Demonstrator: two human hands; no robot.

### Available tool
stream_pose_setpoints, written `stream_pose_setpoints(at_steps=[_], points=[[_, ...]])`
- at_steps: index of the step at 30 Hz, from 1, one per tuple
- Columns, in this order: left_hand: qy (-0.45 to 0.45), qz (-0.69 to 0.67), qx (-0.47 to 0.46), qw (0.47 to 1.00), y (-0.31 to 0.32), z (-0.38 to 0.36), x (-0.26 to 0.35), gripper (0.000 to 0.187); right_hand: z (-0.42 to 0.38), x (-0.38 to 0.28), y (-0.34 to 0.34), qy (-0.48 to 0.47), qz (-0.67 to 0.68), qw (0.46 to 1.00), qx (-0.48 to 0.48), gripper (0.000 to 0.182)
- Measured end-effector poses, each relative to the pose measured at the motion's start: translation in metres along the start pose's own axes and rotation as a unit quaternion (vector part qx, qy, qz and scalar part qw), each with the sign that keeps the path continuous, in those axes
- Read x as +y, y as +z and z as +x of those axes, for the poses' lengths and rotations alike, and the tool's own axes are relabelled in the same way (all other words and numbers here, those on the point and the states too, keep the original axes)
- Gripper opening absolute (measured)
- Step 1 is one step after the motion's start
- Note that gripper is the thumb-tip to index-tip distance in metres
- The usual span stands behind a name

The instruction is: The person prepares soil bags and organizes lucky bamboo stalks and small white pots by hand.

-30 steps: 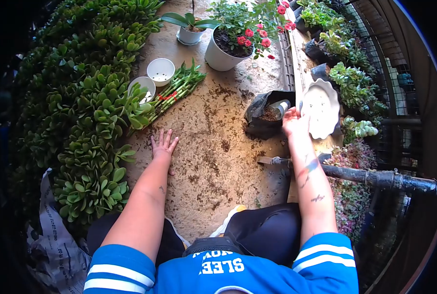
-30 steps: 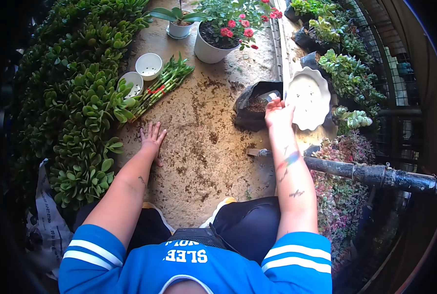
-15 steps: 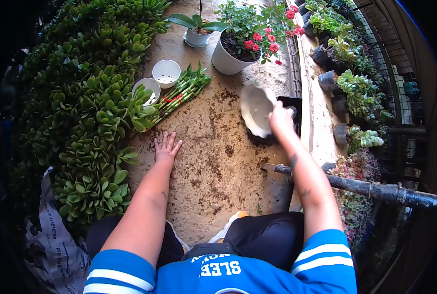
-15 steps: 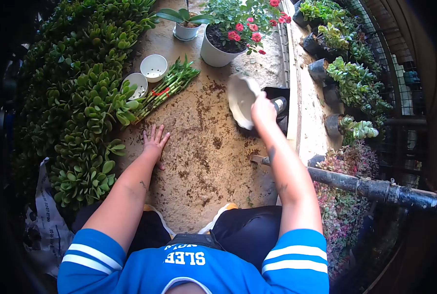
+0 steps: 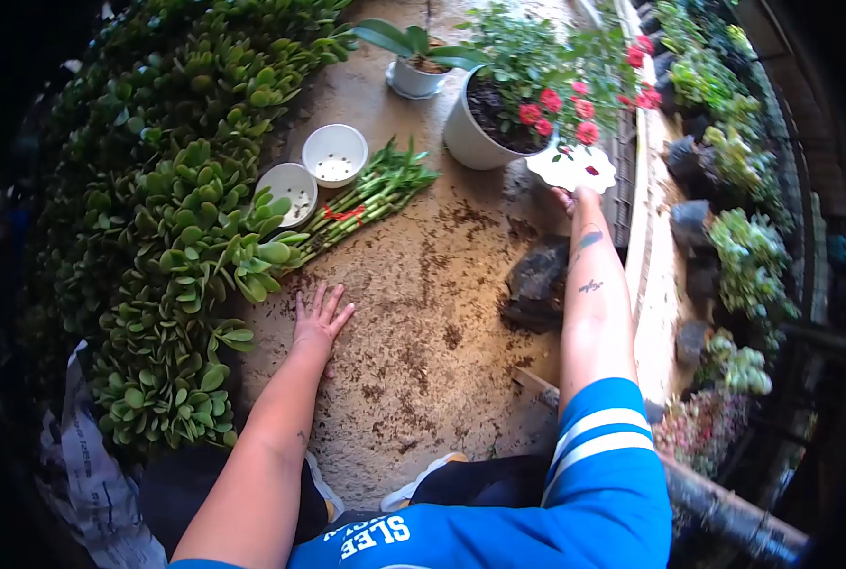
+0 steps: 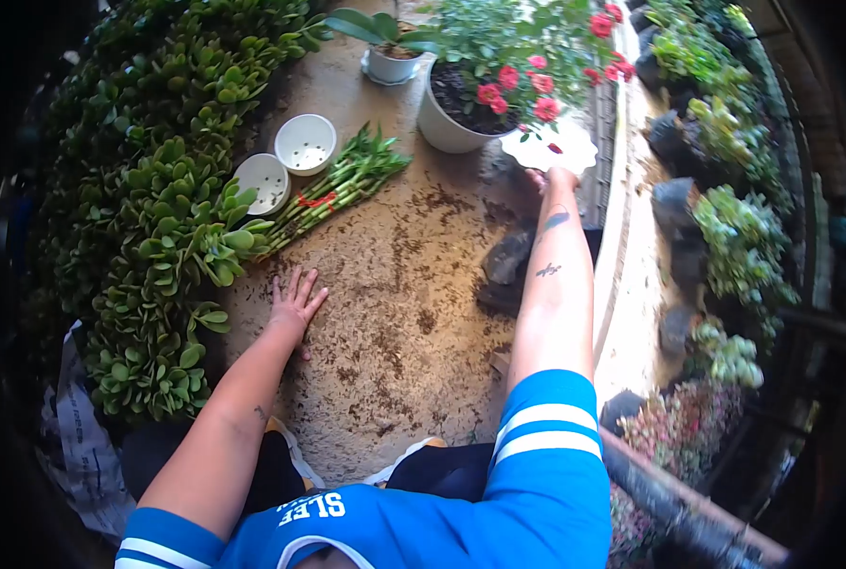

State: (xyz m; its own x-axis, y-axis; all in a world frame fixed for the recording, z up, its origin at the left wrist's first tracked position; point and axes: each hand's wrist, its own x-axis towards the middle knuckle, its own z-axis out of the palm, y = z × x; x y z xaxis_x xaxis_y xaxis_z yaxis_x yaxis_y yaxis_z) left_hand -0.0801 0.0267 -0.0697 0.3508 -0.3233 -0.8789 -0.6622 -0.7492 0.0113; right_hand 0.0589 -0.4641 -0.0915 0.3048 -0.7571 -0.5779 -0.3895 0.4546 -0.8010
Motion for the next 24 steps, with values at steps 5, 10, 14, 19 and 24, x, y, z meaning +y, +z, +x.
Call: stream_pose_setpoints(at_steps=[5,10,14,19,24], points=[[-0.006,-0.008,-0.012,1.000,-0.001,0.003,-0.001,0.133,0.071,0.015,0.042,-0.058,0.169,0.974,-0.140,0.023],[-0.006,-0.008,-0.009,1.000,0.000,0.004,0.000,0.131,0.001,0.008,0.058,0.069,0.200,0.971,-0.111,0.050],[-0.006,0.000,-0.011,1.000,0.002,0.005,-0.001,0.130,-0.142,0.015,0.052,0.094,0.216,0.941,-0.242,0.048],[-0.006,0.002,-0.026,1.000,-0.005,0.003,-0.001,0.130,-0.128,0.036,0.078,0.056,0.354,0.856,-0.373,0.040],[-0.007,0.000,-0.039,0.999,-0.007,0.002,0.000,0.129,-0.099,0.028,0.105,0.045,0.346,0.892,-0.288,0.031]])
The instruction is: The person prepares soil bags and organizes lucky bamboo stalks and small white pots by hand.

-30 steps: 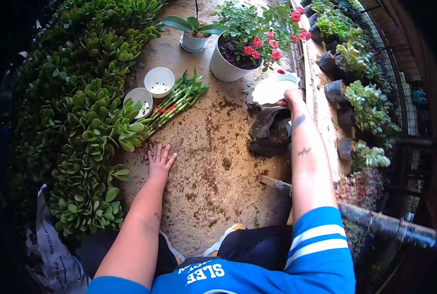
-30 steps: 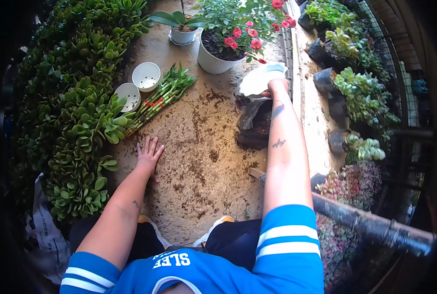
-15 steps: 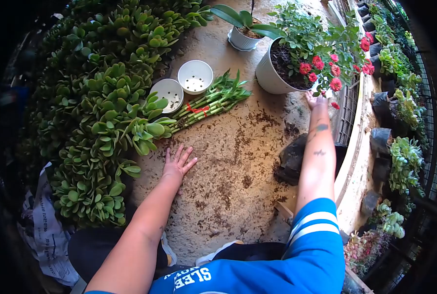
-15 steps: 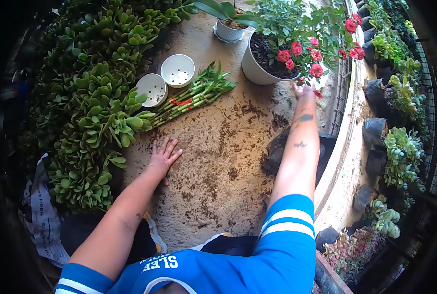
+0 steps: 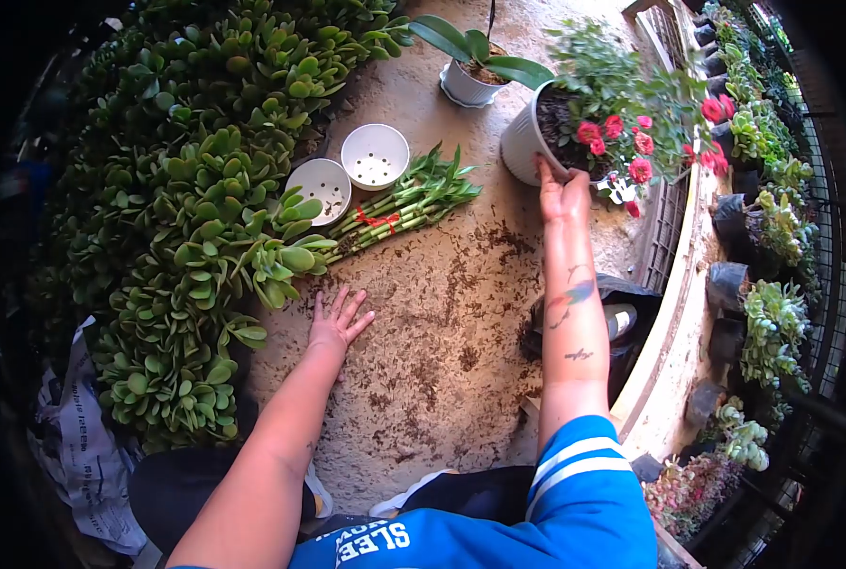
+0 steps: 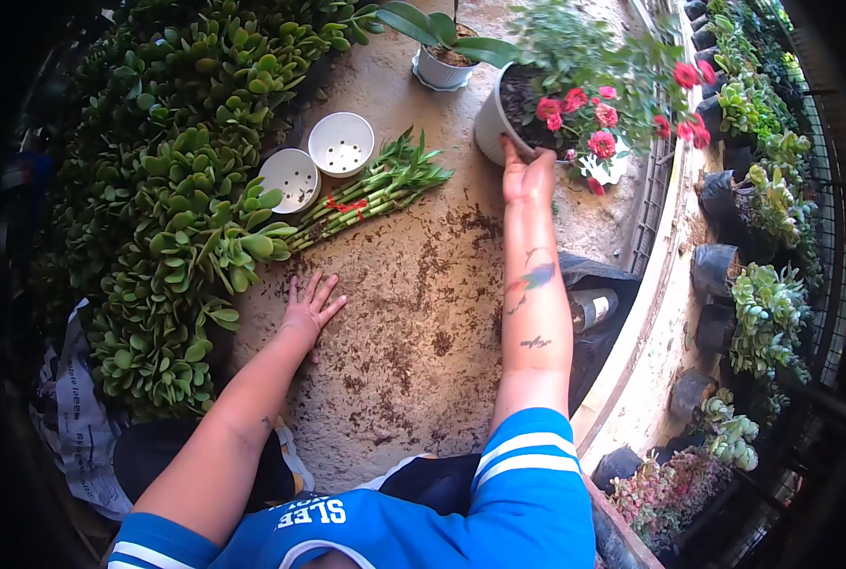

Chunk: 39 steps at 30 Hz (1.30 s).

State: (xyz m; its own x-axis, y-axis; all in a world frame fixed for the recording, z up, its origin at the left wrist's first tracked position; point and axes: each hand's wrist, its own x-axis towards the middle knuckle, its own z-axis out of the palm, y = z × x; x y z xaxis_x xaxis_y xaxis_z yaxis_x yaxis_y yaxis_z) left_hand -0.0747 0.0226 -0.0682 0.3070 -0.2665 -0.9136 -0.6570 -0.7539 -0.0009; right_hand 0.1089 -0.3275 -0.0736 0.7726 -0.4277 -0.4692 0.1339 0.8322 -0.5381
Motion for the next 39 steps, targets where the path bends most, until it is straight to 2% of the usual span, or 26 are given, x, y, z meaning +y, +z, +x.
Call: stream_pose_setpoints(at_steps=[2,4,6,10,11,12,14,16,18,19,20,22,23,24,25,28,29,30,32,33,36,38,39], points=[[-0.001,-0.003,0.003,1.000,0.001,0.001,-0.001,0.129,0.030,-0.011,-0.005,-0.021,0.008,0.999,-0.042,0.032],[0.001,-0.006,0.003,1.000,0.003,0.002,-0.001,0.129,0.052,-0.027,0.000,0.003,0.009,1.000,-0.011,0.033],[-0.003,0.005,-0.001,1.000,0.001,0.002,0.000,0.130,0.086,-0.039,-0.006,-0.016,-0.023,0.999,-0.027,0.035],[0.000,-0.009,-0.014,1.000,-0.002,0.000,-0.001,0.127,0.132,-0.062,0.013,0.046,-0.020,0.998,0.032,0.039],[-0.003,0.001,-0.004,1.000,0.001,0.003,-0.001,0.126,0.140,-0.061,0.014,-0.011,-0.059,0.998,0.009,0.040],[-0.006,0.009,0.006,1.000,0.005,0.005,-0.001,0.124,0.147,-0.067,0.017,0.036,-0.053,0.998,-0.019,0.040],[-0.005,0.010,0.019,1.000,0.012,0.008,-0.001,0.126,0.142,-0.061,0.025,-0.043,-0.140,0.985,-0.094,0.046],[-0.006,0.011,0.037,0.999,0.014,0.010,-0.002,0.129,0.141,-0.055,0.025,-0.056,-0.163,0.981,-0.086,0.050],[-0.012,-0.001,0.014,1.000,0.011,0.010,-0.001,0.104,0.152,-0.047,0.017,0.032,-0.129,0.989,0.065,0.043],[-0.017,-0.004,0.018,1.000,0.005,0.007,-0.002,0.104,0.110,-0.020,0.038,-0.063,-0.167,0.975,0.135,0.025],[-0.010,-0.014,0.004,1.000,0.000,0.002,-0.003,0.100,0.104,0.001,0.034,-0.070,-0.237,0.966,0.077,0.009],[-0.006,-0.027,-0.014,1.000,-0.001,0.001,-0.003,0.096,0.073,0.047,0.049,0.037,-0.256,0.965,-0.051,0.009],[-0.009,-0.019,-0.003,1.000,0.003,0.003,-0.002,0.095,0.065,0.068,0.058,0.068,-0.239,0.969,0.001,0.021],[-0.013,-0.009,0.009,1.000,0.006,0.005,-0.001,0.094,0.078,0.079,0.062,0.156,-0.219,0.961,-0.057,0.037],[-0.011,-0.025,0.000,1.000,0.002,0.001,-0.002,0.092,0.070,0.090,0.079,0.114,-0.254,0.958,-0.066,0.038],[-0.005,-0.018,0.005,1.000,0.003,0.001,-0.003,0.092,0.096,0.110,0.091,0.139,-0.235,0.961,-0.054,0.038],[-0.007,-0.010,0.000,1.000,0.002,0.001,-0.004,0.089,0.098,0.116,0.094,0.091,-0.221,0.970,-0.043,0.034],[-0.007,-0.015,0.000,1.000,0.001,0.000,-0.005,0.089,0.102,0.117,0.096,0.094,-0.225,0.969,-0.045,0.034],[-0.003,-0.038,0.000,0.999,0.002,0.000,-0.005,0.086,0.110,0.118,0.103,0.083,-0.148,0.984,-0.057,0.032],[-0.004,-0.043,-0.001,0.999,0.002,0.000,-0.005,0.086,0.112,0.121,0.104,0.034,-0.152,0.987,-0.046,0.028],[-0.001,-0.054,-0.001,0.999,0.009,0.005,-0.007,0.081,0.079,0.117,0.140,-0.075,-0.185,0.967,0.158,0.028],[0.024,-0.041,0.030,0.998,0.015,0.011,-0.008,0.126,0.125,0.108,0.123,-0.054,-0.152,0.975,0.152,0.031],[0.026,-0.049,0.023,0.998,0.011,0.008,-0.009,0.117,0.147,0.103,0.113,-0.056,-0.132,0.983,0.117,0.027]])
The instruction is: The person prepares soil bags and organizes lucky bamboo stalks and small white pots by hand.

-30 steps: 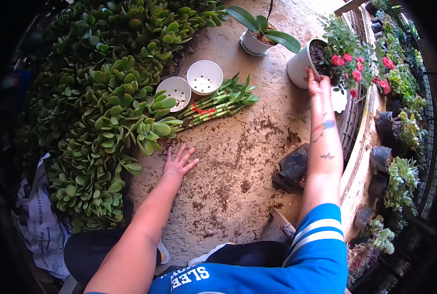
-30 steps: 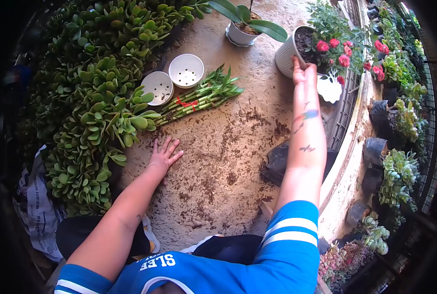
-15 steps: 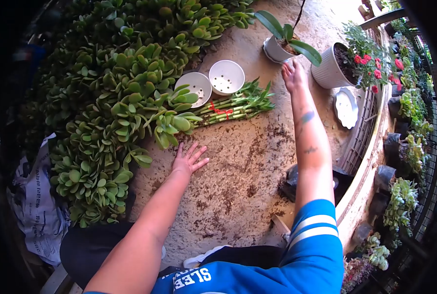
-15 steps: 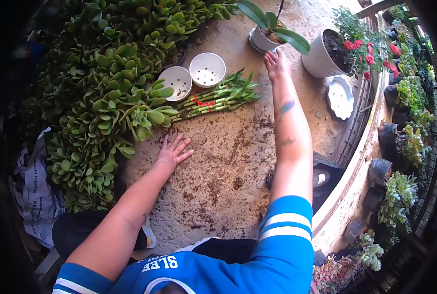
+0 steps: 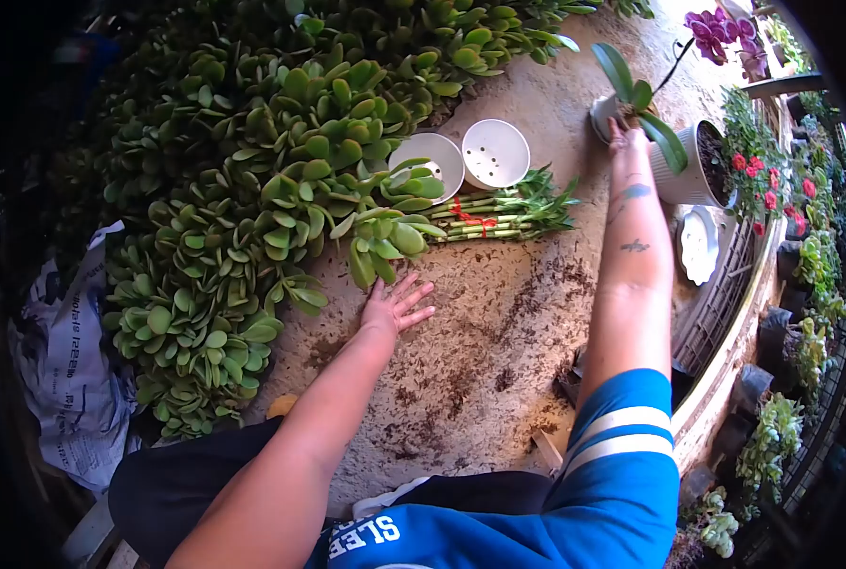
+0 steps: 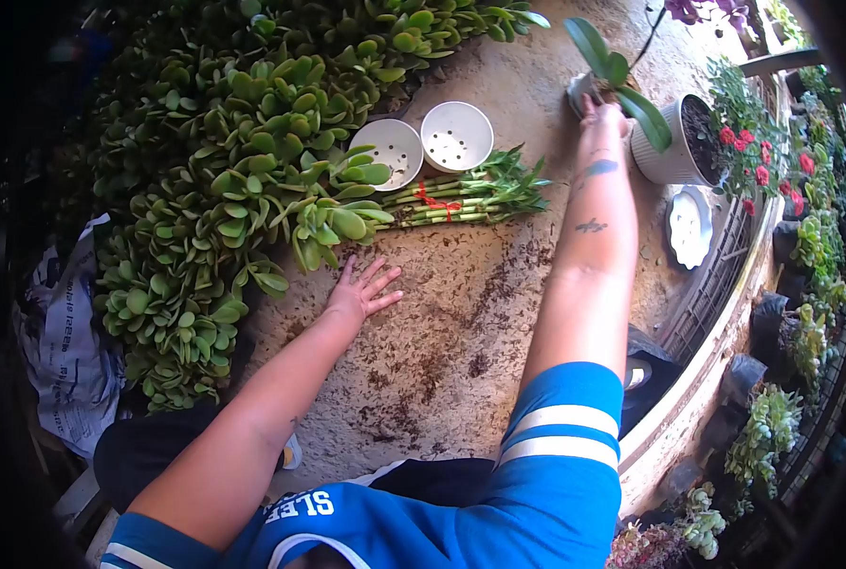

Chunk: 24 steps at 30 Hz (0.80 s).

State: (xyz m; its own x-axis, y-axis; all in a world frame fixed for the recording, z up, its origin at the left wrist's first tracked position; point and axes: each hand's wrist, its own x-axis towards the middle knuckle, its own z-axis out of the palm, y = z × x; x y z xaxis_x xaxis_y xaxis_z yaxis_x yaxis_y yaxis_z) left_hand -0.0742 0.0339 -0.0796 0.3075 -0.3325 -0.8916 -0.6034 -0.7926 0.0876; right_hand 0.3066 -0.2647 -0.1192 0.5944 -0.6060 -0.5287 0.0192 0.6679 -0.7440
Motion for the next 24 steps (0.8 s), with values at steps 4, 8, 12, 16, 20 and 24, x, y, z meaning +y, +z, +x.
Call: stream_pose_setpoints(at_steps=[4,8,12,16,20,24], points=[[-0.004,0.009,0.012,1.000,0.009,0.008,0.000,0.107,0.051,-0.020,-0.019,0.037,-0.051,0.993,-0.095,0.027],[0.003,-0.018,0.009,1.000,0.005,0.006,-0.001,0.096,0.035,-0.031,-0.025,0.081,-0.079,0.983,-0.142,0.029],[-0.002,0.004,0.003,1.000,0.002,0.003,0.000,0.090,-0.098,-0.011,-0.035,-0.184,-0.246,0.931,-0.197,0.032],[-0.007,0.008,0.014,1.000,0.003,0.002,0.002,0.091,-0.196,0.025,-0.061,-0.311,-0.535,0.580,-0.530,0.044],[-0.018,0.026,0.002,0.999,-0.006,-0.010,0.005,0.083,-0.227,0.032,-0.081,-0.440,-0.683,0.344,-0.471,0.021],[-0.027,0.063,0.036,0.997,0.002,-0.010,0.006,0.091,-0.255,-0.012,-0.104,-0.371,-0.627,0.555,-0.403,0.015]])
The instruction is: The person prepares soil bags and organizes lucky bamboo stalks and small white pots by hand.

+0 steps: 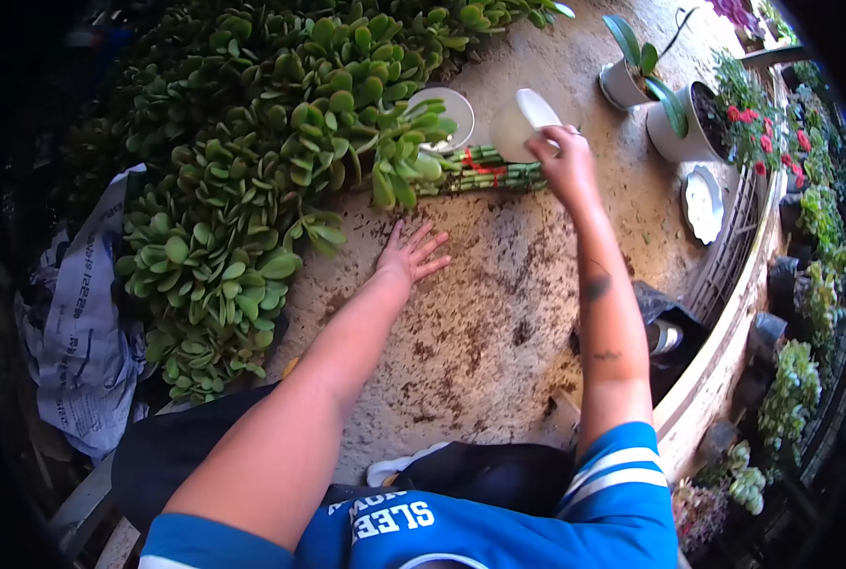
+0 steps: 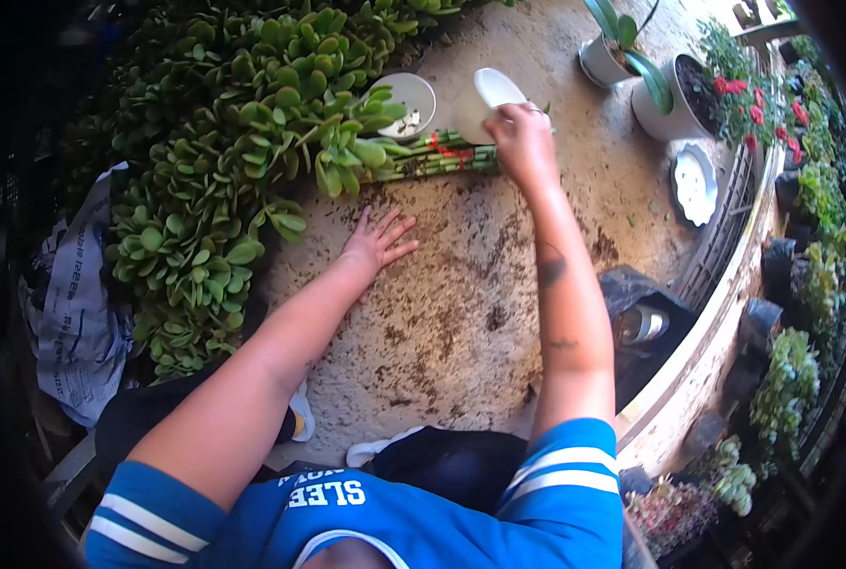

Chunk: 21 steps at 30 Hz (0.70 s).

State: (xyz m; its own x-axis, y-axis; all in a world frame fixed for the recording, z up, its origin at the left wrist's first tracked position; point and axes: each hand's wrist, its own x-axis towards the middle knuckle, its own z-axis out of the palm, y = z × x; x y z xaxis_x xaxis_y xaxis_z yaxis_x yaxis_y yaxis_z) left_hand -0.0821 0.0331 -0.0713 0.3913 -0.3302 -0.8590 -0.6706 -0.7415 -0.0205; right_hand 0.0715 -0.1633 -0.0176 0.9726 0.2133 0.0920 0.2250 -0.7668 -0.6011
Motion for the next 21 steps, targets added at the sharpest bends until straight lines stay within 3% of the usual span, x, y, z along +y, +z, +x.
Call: stream_pose_setpoints(at_steps=[1,3,5,6,7,9,10,11,12,13,14,15,16,17,19,20,21], points=[[0.006,0.004,-0.004,1.000,-0.001,-0.002,-0.002,0.091,-0.015,0.008,-0.007,0.109,0.164,0.980,-0.018,0.021],[-0.004,-0.012,0.020,1.000,-0.002,-0.008,0.002,0.100,-0.047,0.008,-0.037,0.156,0.418,0.885,-0.133,0.029],[-0.005,-0.001,0.050,0.999,0.005,-0.012,0.008,0.101,-0.082,0.005,-0.048,0.266,0.612,0.728,-0.159,0.036],[-0.006,0.006,0.077,0.997,0.009,-0.012,0.009,0.103,-0.101,0.005,-0.046,0.257,0.700,0.637,-0.198,0.037],[-0.005,0.012,0.102,0.995,0.012,-0.016,0.010,0.105,-0.118,0.028,-0.025,0.306,0.738,0.565,-0.205,0.038],[0.007,-0.020,0.141,0.990,0.027,-0.034,0.019,0.099,-0.157,0.054,0.013,0.439,0.685,0.557,-0.166,0.035],[-0.006,-0.144,0.252,0.957,0.041,-0.032,0.023,0.086,-0.171,0.065,0.030,0.456,0.697,0.535,-0.140,0.035],[-0.021,-0.260,0.361,0.895,0.037,-0.041,0.022,0.075,-0.170,0.061,0.033,0.465,0.710,0.515,-0.117,0.035],[-0.060,-0.361,0.346,0.864,0.033,-0.050,0.022,0.042,-0.169,0.061,0.030,0.417,0.713,0.547,-0.135,0.034],[-0.066,-0.358,0.346,0.865,0.039,-0.049,0.015,0.042,-0.169,0.063,0.030,0.369,0.765,0.508,-0.145,0.033],[-0.057,-0.608,0.256,0.750,0.048,-0.039,0.003,0.039,-0.169,0.052,0.026,0.391,0.741,0.530,-0.128,0.033],[-0.042,-0.807,0.151,0.570,0.052,-0.036,-0.004,0.039,-0.165,0.040,0.019,0.409,0.716,0.555,-0.110,0.032],[-0.019,-0.846,0.186,0.499,0.052,-0.048,0.000,0.049,-0.169,0.047,0.029,0.434,0.632,0.633,-0.104,0.029],[-0.020,-0.846,0.192,0.497,0.045,-0.061,0.008,0.049,-0.171,0.044,0.033,0.450,0.540,0.705,-0.095,0.027],[-0.001,-0.983,0.159,0.090,0.029,-0.083,0.015,0.065,-0.157,0.031,0.031,0.407,0.562,0.713,-0.104,0.024],[0.054,-0.983,0.155,0.084,0.034,-0.092,0.013,0.076,-0.151,0.015,0.026,0.315,0.514,0.789,-0.114,0.024],[0.046,-0.983,0.156,0.082,0.045,-0.093,0.013,0.076,-0.149,0.000,0.021,0.221,0.459,0.852,-0.118,0.025]])
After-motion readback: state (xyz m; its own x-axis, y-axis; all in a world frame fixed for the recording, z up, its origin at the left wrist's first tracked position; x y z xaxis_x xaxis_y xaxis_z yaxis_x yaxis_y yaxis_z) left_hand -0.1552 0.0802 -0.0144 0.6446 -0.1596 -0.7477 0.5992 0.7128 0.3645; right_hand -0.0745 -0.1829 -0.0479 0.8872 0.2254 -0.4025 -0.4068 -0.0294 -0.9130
